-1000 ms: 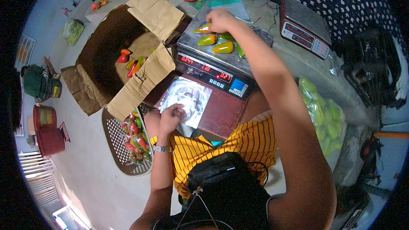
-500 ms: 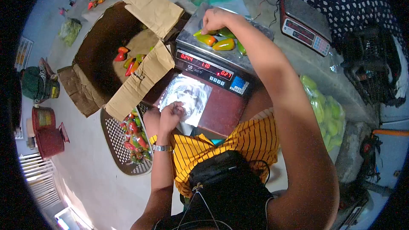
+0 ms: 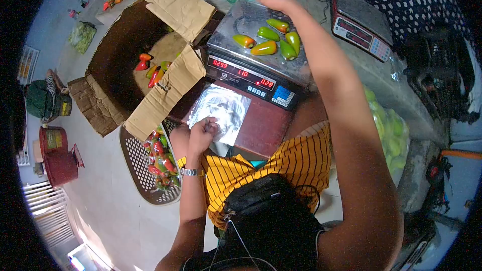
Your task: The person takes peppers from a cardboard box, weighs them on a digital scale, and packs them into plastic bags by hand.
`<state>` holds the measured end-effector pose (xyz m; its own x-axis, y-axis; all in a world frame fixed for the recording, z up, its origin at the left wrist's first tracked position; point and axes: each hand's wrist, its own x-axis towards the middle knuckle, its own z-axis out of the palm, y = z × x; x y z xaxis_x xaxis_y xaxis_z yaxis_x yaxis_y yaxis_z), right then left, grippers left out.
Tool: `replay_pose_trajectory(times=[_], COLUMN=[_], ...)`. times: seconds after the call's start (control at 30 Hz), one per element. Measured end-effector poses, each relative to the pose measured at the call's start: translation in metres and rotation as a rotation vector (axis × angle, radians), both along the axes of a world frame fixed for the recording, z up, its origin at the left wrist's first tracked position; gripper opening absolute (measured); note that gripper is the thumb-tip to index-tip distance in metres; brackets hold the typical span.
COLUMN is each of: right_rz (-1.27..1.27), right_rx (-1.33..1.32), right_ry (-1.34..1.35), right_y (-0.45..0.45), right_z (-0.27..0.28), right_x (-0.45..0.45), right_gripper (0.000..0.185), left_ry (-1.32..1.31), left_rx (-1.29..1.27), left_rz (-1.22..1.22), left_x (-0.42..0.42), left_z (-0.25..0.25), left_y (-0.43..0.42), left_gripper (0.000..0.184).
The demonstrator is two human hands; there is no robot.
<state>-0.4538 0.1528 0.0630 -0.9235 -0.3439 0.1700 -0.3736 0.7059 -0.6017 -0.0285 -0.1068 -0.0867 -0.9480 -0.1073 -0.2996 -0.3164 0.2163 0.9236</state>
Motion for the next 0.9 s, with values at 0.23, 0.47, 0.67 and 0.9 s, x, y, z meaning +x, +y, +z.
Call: replay_pose_trajectory(times=[0.23,0.47,0.67,0.9], right_rz=[-0.111,-0.132,-0.127,-0.186], right_rx=[0.372,0.697,0.704,0.505], right_ry=[-0.152,-0.248,-0.226,0.082], right_y=[0.027,0.012,0.014,0.021], right_z=[0.029,0.042,0.034,0.034], right_x=[0.039,0.049,0.046,0.040], right_gripper=[0.064,0.085,0.081,0.061], left_ry=[-0.012,-0.025,-0.010,-0.033], left_rx=[0.013,-0.009,0.030,0.048], left_rz=[0.013,0.005,0.005,0.012], left_x=[0.000,-0.001,-0.001,-0.001], left_z=[0.004,0.000,-0.002,-0.006], left_y=[0.000,0.000,0.000,-0.002], left_gripper=[0.027,0.027,0.026,0.025])
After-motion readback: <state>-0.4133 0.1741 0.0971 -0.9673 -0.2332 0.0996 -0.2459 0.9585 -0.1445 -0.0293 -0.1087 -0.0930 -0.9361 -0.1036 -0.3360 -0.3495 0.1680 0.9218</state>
